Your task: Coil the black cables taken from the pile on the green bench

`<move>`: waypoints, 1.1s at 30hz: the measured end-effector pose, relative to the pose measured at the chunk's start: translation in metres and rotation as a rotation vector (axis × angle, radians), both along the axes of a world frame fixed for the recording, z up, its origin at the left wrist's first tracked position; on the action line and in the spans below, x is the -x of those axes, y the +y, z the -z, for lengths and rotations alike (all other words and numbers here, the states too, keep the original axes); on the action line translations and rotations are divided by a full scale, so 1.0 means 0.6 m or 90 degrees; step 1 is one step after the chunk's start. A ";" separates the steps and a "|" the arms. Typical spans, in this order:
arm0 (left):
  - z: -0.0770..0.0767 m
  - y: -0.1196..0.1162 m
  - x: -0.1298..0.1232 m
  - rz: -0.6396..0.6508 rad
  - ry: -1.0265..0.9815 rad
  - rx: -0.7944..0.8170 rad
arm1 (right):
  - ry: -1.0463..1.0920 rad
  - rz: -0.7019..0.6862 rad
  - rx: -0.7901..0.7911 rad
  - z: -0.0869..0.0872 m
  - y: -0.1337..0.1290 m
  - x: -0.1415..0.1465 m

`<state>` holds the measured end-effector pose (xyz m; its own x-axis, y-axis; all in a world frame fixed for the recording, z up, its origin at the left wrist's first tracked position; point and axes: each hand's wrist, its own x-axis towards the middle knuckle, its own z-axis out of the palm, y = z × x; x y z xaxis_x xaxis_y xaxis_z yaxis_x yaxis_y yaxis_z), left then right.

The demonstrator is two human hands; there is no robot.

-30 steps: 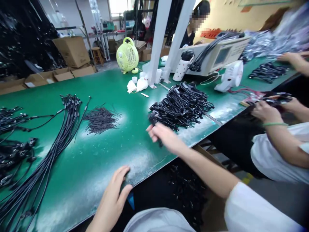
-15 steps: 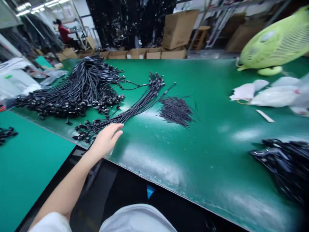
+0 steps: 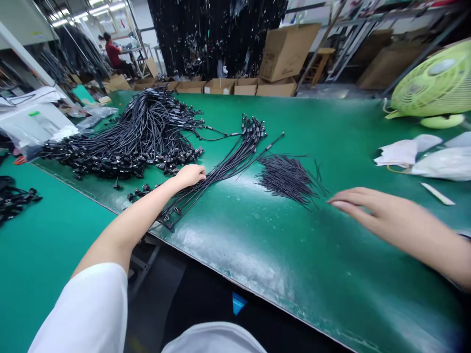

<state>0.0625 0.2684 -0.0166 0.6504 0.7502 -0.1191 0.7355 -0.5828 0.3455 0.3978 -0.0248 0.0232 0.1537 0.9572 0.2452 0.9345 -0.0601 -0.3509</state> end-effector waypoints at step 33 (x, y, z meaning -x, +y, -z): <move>-0.084 -0.009 0.202 -0.146 -0.398 -0.084 | -0.416 -0.059 -0.284 -0.250 0.344 0.100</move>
<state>-0.0584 0.2628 0.0337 0.3906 0.8595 0.3297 0.5306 -0.5029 0.6823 0.3380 0.1813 0.1734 -0.2287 0.7489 0.6219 0.9538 0.0444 0.2973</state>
